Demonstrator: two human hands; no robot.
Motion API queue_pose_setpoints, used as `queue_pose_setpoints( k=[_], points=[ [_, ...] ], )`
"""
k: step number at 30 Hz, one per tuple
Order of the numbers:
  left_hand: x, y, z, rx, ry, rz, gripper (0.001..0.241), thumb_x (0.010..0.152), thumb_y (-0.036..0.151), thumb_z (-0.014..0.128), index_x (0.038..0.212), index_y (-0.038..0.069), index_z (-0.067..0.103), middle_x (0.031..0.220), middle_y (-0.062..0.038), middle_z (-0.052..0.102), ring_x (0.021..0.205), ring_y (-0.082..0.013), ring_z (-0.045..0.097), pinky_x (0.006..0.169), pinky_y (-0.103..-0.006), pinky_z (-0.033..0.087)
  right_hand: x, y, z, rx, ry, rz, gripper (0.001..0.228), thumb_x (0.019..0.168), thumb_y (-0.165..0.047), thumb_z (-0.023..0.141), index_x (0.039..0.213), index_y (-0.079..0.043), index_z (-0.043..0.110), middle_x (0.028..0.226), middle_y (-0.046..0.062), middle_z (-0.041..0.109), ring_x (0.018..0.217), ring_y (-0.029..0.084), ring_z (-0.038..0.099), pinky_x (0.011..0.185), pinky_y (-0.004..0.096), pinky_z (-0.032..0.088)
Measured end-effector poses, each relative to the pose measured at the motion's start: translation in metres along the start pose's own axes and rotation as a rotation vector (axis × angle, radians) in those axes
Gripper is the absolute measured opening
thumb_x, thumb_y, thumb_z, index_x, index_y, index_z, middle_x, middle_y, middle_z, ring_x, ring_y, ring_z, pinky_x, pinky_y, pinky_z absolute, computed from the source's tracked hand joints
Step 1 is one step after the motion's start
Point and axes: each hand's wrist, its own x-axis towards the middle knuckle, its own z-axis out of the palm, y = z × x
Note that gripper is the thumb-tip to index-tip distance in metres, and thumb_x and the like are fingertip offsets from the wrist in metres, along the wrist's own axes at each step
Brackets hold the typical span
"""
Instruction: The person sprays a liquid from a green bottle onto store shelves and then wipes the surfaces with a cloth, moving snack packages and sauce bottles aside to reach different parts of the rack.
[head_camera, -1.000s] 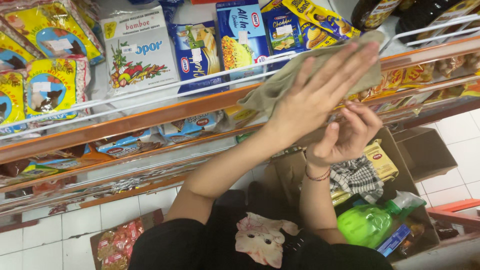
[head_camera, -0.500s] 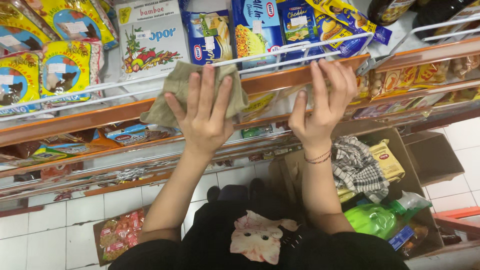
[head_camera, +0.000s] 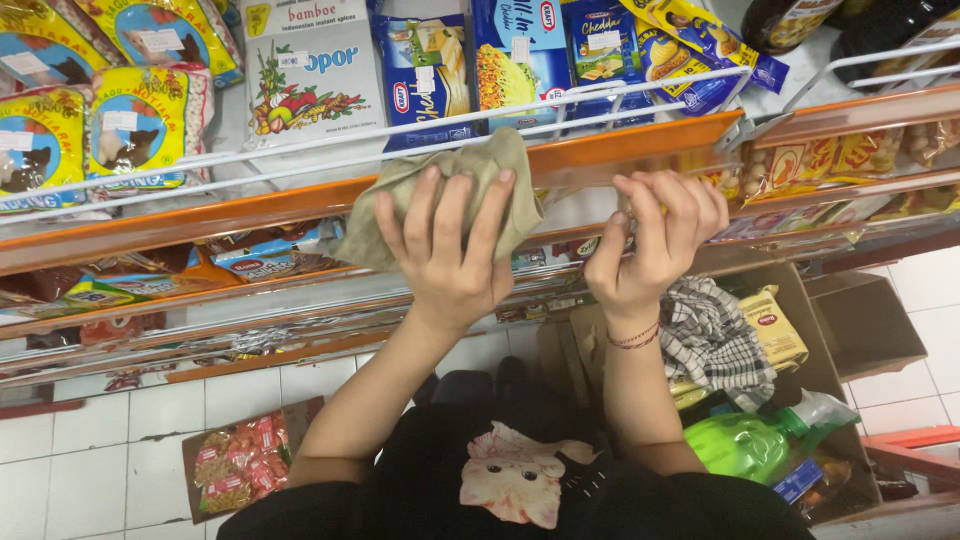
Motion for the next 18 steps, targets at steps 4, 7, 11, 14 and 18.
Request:
queue_pose_setpoints(
  k=[4,7,11,14,18],
  points=[
    [0.012,0.017,-0.001,0.001,-0.011,0.032,0.05,0.087,0.022,0.06,0.136,0.013,0.069,0.129,-0.011,0.062,0.125,-0.0318,0.054,0.114,-0.0558,0.028,0.0,0.002,0.0,0.032,0.006,-0.011,0.032,0.086,-0.004,0.062,0.117,-0.003,0.071,0.122,0.011,0.062,0.124,0.034,0.055,0.117,0.05,0.036],
    [0.026,0.03,0.0,-0.024,-0.017,0.005,0.044,0.095,0.027,0.063,0.136,0.012,0.066,0.127,-0.008,0.062,0.119,-0.0303,0.056,0.111,-0.0547,0.032,-0.002,0.004,0.001,0.147,0.028,0.041,0.037,0.091,-0.002,0.058,0.127,0.001,0.067,0.134,0.015,0.059,0.13,0.035,0.053,0.117,0.047,0.039],
    [0.044,0.051,0.009,-0.065,-0.028,0.048,0.046,0.094,0.029,0.062,0.136,0.011,0.066,0.126,-0.009,0.062,0.114,-0.03,0.058,0.108,-0.0534,0.035,-0.01,0.009,0.005,0.306,0.176,0.191,0.033,0.096,-0.004,0.057,0.128,0.003,0.063,0.134,0.016,0.054,0.124,0.031,0.054,0.113,0.042,0.044],
    [0.051,0.071,0.023,-0.107,-0.026,0.077,0.048,0.093,0.031,0.061,0.136,0.01,0.067,0.127,-0.01,0.062,0.114,-0.03,0.059,0.108,-0.0511,0.037,-0.018,0.024,0.002,0.321,0.248,0.237,0.029,0.098,-0.004,0.057,0.126,0.003,0.061,0.133,0.016,0.052,0.121,0.029,0.053,0.109,0.039,0.045],
    [0.061,0.1,0.047,-0.205,-0.008,0.14,0.05,0.098,0.036,0.062,0.138,0.007,0.065,0.13,-0.012,0.062,0.117,-0.0322,0.058,0.111,-0.0494,0.038,-0.027,0.048,-0.004,0.345,0.342,0.292,0.031,0.097,-0.003,0.053,0.127,0.003,0.059,0.13,0.014,0.049,0.122,0.026,0.051,0.107,0.036,0.043]
  ],
)
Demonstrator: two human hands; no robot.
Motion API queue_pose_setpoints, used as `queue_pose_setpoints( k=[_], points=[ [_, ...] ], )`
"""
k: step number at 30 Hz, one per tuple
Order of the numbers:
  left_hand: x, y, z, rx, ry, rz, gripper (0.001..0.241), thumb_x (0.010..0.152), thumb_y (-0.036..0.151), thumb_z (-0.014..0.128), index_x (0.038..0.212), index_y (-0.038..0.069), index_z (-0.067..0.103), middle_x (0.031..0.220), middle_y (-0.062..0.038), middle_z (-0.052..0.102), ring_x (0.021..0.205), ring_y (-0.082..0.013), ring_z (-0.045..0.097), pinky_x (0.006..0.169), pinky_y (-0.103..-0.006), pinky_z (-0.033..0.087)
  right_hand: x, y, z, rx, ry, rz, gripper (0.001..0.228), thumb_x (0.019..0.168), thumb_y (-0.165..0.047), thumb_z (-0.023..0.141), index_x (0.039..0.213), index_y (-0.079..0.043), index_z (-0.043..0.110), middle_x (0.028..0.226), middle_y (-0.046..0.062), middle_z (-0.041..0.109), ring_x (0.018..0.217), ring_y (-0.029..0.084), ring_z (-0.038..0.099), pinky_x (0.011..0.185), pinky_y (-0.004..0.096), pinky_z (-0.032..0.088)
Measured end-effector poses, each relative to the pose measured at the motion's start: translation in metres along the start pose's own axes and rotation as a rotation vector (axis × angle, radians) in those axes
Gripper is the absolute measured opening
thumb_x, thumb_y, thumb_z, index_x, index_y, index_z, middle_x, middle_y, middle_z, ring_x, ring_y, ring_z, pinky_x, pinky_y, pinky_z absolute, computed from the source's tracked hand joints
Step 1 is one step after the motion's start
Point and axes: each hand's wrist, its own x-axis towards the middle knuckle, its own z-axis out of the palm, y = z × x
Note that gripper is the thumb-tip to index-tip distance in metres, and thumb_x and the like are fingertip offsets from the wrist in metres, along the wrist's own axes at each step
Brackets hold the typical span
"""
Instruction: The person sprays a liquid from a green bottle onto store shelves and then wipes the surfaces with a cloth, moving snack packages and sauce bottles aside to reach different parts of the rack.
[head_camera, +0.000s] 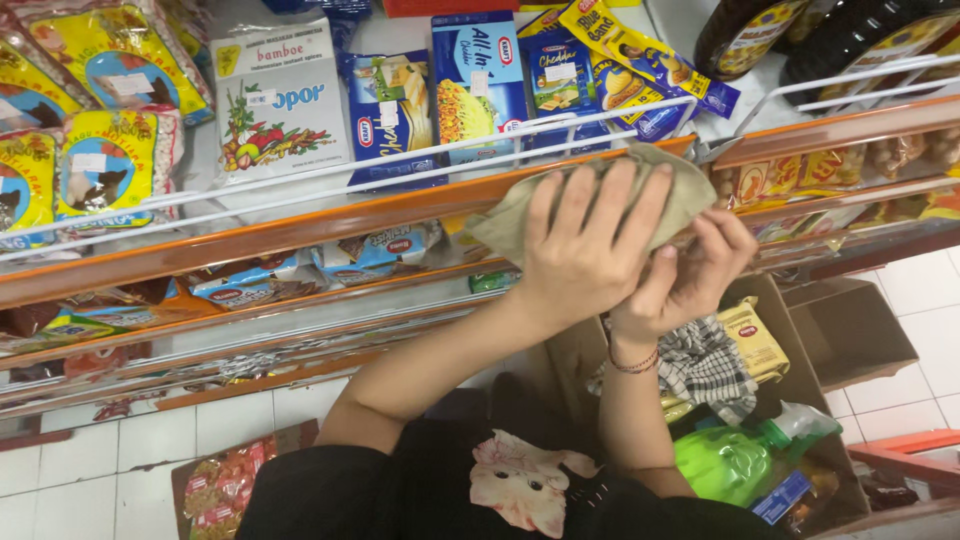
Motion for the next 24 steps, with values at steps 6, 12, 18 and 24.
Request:
queue_pose_setpoints(
  k=[6,12,18,24],
  points=[
    [0.027,0.017,0.038,-0.329,0.016,0.058,0.049,0.092,0.035,0.065,0.135,0.01,0.065,0.13,-0.009,0.062,0.12,-0.0341,0.056,0.11,-0.0488,0.036,0.006,0.021,-0.018,0.229,0.21,0.106,0.055,0.095,-0.005,0.052,0.149,-0.003,0.04,0.13,0.011,0.049,0.117,0.02,0.052,0.106,0.032,0.044],
    [0.036,0.033,0.022,-0.773,0.106,0.02,0.047,0.087,0.035,0.073,0.126,0.012,0.065,0.116,-0.005,0.06,0.109,-0.0251,0.055,0.106,-0.0435,0.035,0.019,0.023,-0.017,0.515,0.374,0.163,0.071,0.087,-0.01,0.051,0.154,-0.007,0.027,0.131,0.011,0.051,0.122,0.023,0.055,0.108,0.037,0.049],
    [-0.013,-0.009,-0.018,-0.014,0.432,0.174,0.035,0.097,0.04,0.076,0.13,0.031,0.069,0.115,0.0,0.05,0.109,-0.0203,0.044,0.11,-0.0474,0.029,0.021,0.014,-0.017,0.404,0.343,0.179,0.066,0.099,-0.004,0.056,0.159,-0.006,0.027,0.128,0.013,0.053,0.108,0.022,0.055,0.101,0.036,0.047],
    [-0.05,-0.061,-0.001,0.444,-0.13,-0.052,0.056,0.105,0.027,0.063,0.16,0.038,0.053,0.168,-0.014,0.033,0.156,-0.0403,0.014,0.124,-0.0621,-0.014,0.019,0.012,-0.006,0.484,0.3,0.125,0.068,0.096,-0.002,0.055,0.159,-0.005,0.028,0.129,0.012,0.052,0.109,0.022,0.054,0.104,0.035,0.046]
  ],
)
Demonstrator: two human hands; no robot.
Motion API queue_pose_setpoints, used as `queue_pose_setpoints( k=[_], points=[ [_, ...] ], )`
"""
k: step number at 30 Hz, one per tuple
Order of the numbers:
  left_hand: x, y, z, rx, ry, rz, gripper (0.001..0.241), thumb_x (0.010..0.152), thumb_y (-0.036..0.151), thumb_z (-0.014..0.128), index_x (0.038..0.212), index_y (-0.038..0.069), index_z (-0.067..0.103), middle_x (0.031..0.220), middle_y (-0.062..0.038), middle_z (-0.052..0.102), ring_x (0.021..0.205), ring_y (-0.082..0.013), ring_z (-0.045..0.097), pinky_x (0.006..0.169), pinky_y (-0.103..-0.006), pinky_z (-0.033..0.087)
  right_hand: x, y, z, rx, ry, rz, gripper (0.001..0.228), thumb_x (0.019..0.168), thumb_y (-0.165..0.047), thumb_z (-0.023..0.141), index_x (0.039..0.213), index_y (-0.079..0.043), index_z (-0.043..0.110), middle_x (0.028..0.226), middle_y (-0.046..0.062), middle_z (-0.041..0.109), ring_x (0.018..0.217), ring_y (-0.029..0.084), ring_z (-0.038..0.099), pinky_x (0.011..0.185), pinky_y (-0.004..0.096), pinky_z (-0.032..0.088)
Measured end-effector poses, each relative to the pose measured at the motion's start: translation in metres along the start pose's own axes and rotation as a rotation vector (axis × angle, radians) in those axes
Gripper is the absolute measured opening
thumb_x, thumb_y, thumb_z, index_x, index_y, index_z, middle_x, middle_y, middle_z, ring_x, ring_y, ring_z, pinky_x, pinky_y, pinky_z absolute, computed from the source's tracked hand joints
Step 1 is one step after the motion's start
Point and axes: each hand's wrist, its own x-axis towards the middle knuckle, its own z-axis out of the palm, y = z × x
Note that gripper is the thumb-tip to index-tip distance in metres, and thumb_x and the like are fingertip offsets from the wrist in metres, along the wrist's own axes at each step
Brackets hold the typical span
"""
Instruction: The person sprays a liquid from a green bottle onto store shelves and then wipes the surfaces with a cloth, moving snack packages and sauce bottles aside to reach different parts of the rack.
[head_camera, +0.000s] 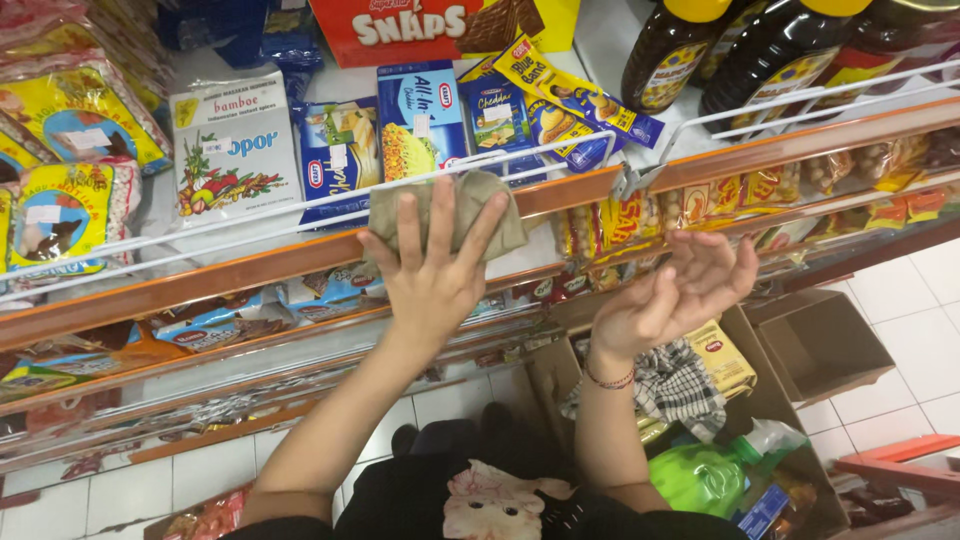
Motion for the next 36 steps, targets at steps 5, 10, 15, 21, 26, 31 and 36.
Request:
queue_pose_setpoints(
  k=[5,10,15,21,26,31,36],
  points=[
    [0.005,0.014,0.019,0.072,0.058,0.127,0.058,0.113,0.026,0.051,0.168,0.038,0.041,0.176,-0.003,0.021,0.163,-0.0324,0.004,0.126,-0.063,-0.017,-0.004,0.001,0.003,0.012,-0.007,0.024,0.066,0.095,-0.001,0.053,0.157,-0.003,0.03,0.129,0.012,0.052,0.116,0.022,0.056,0.107,0.036,0.047],
    [0.03,0.044,0.021,0.073,0.065,0.202,0.059,0.11,0.025,0.043,0.167,0.032,0.033,0.176,0.001,0.021,0.163,-0.0286,0.01,0.125,-0.0632,-0.017,-0.009,0.003,0.003,-0.015,-0.03,0.03,0.063,0.094,0.001,0.052,0.154,-0.002,0.034,0.127,0.012,0.054,0.115,0.021,0.056,0.109,0.035,0.048],
    [0.056,0.064,0.012,0.012,0.017,0.351,0.058,0.11,0.026,0.044,0.167,0.024,0.034,0.176,0.003,0.024,0.163,-0.0202,0.019,0.127,-0.0604,-0.016,-0.014,0.003,0.004,0.037,-0.043,0.053,0.057,0.096,0.002,0.052,0.151,-0.001,0.038,0.127,0.012,0.054,0.117,0.021,0.056,0.11,0.035,0.047],
    [0.032,0.036,0.003,0.041,-0.042,0.367,0.065,0.106,0.022,0.047,0.17,0.026,0.038,0.173,0.006,0.028,0.161,-0.013,0.02,0.128,-0.0583,-0.015,-0.023,-0.004,0.01,-0.005,-0.077,0.058,0.055,0.094,0.002,0.05,0.148,0.0,0.041,0.126,0.012,0.055,0.115,0.022,0.056,0.11,0.036,0.047],
    [-0.027,-0.031,0.014,0.193,0.027,0.251,0.065,0.108,0.019,0.05,0.17,0.036,0.037,0.175,0.01,0.024,0.164,-0.0205,0.006,0.127,-0.0616,-0.018,-0.033,-0.003,0.019,-0.078,-0.144,0.059,0.052,0.094,0.003,0.049,0.146,0.0,0.044,0.126,0.012,0.055,0.116,0.022,0.056,0.111,0.037,0.047],
    [-0.088,-0.104,0.01,0.029,0.004,-0.157,0.068,0.1,0.022,0.055,0.167,0.028,0.043,0.175,-0.002,0.015,0.162,-0.0345,-0.006,0.125,-0.0668,-0.018,-0.043,0.004,0.024,-0.071,-0.243,0.064,0.048,0.093,0.003,0.047,0.141,0.0,0.047,0.126,0.012,0.054,0.115,0.023,0.056,0.112,0.038,0.047],
    [-0.086,-0.082,0.019,-0.153,0.114,-0.381,0.059,0.109,0.025,0.053,0.165,0.02,0.034,0.175,-0.006,0.003,0.158,-0.0412,-0.015,0.121,-0.0641,-0.023,-0.046,0.011,0.02,-0.099,-0.286,0.032,0.043,0.094,0.003,0.049,0.136,0.001,0.051,0.129,0.012,0.049,0.113,0.023,0.057,0.11,0.038,0.048]
  ],
)
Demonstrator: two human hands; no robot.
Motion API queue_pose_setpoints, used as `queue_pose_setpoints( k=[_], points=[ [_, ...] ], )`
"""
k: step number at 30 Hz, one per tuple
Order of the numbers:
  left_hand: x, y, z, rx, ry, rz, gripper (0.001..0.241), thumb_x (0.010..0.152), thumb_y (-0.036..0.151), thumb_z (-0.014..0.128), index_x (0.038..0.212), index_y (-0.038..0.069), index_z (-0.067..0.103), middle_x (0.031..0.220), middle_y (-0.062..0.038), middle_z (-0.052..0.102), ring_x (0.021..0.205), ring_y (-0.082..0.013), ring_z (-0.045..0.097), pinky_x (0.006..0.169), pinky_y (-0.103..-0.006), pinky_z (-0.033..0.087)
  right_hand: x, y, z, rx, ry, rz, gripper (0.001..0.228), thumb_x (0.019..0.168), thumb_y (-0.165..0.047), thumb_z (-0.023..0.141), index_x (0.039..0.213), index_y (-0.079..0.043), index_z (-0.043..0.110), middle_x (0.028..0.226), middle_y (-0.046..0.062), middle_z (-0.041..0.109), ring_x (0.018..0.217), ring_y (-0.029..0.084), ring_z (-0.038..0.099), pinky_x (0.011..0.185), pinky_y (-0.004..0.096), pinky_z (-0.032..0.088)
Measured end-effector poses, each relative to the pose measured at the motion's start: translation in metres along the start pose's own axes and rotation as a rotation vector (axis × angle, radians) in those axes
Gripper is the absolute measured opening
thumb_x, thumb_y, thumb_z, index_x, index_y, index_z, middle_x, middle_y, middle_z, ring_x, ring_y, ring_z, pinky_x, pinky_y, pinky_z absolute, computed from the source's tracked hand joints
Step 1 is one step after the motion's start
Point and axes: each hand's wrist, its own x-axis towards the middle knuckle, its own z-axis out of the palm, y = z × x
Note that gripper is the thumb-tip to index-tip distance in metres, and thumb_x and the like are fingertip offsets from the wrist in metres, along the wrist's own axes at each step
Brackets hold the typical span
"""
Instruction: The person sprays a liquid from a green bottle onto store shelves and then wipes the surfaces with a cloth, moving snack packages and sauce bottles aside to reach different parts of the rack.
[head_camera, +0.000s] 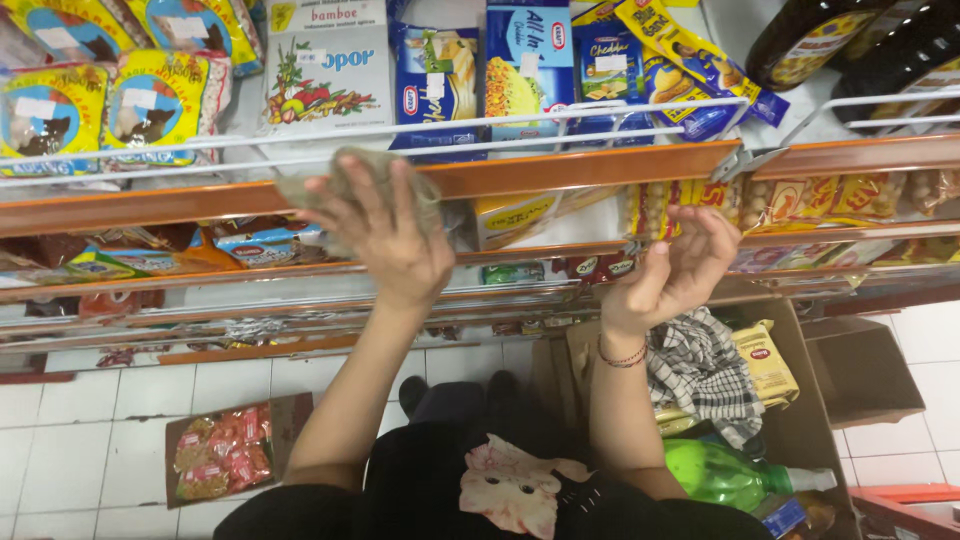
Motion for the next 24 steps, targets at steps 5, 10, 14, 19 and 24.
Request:
queue_pose_setpoints(
  k=[5,10,14,19,24],
  points=[
    [0.032,0.08,0.026,0.159,-0.028,0.441,0.064,0.11,0.011,0.041,0.168,0.031,0.025,0.177,0.006,0.007,0.164,-0.0296,-0.01,0.126,-0.0565,-0.022,-0.004,0.0,-0.002,-0.015,0.005,0.005,0.04,0.096,0.0,0.05,0.136,0.001,0.052,0.13,0.011,0.048,0.114,0.023,0.056,0.103,0.037,0.048],
    [0.048,0.11,0.016,0.161,-0.117,0.646,0.051,0.115,0.015,0.037,0.165,0.023,0.028,0.175,0.003,0.015,0.165,-0.0219,0.006,0.13,-0.057,-0.017,-0.01,-0.004,0.005,-0.026,-0.01,0.006,0.04,0.097,-0.002,0.051,0.137,0.0,0.05,0.129,0.011,0.049,0.115,0.022,0.055,0.101,0.036,0.049],
    [0.036,0.064,0.0,0.248,-0.083,0.638,0.053,0.116,0.015,0.038,0.165,0.029,0.027,0.174,0.006,0.014,0.167,-0.0194,0.006,0.13,-0.0579,-0.017,-0.025,-0.008,0.019,0.035,-0.027,0.028,0.04,0.097,-0.002,0.052,0.138,0.0,0.049,0.128,0.011,0.05,0.116,0.021,0.055,0.103,0.036,0.048],
    [0.012,-0.033,-0.031,0.388,-0.08,0.491,0.067,0.108,0.009,0.044,0.165,0.041,0.031,0.176,0.012,0.014,0.165,-0.0228,-0.003,0.128,-0.0627,-0.017,-0.041,-0.017,0.046,0.038,-0.107,0.023,0.04,0.098,-0.001,0.051,0.138,0.0,0.05,0.129,0.01,0.046,0.114,0.02,0.054,0.103,0.037,0.049],
    [-0.015,-0.112,-0.063,0.259,-0.075,0.092,0.064,0.105,0.015,0.056,0.166,0.027,0.038,0.175,-0.003,0.015,0.164,-0.0328,-0.004,0.129,-0.0638,-0.011,-0.053,-0.022,0.07,0.049,-0.18,0.01,0.04,0.097,0.001,0.05,0.138,0.001,0.05,0.13,0.011,0.046,0.107,0.021,0.054,0.101,0.037,0.05]
  ],
)
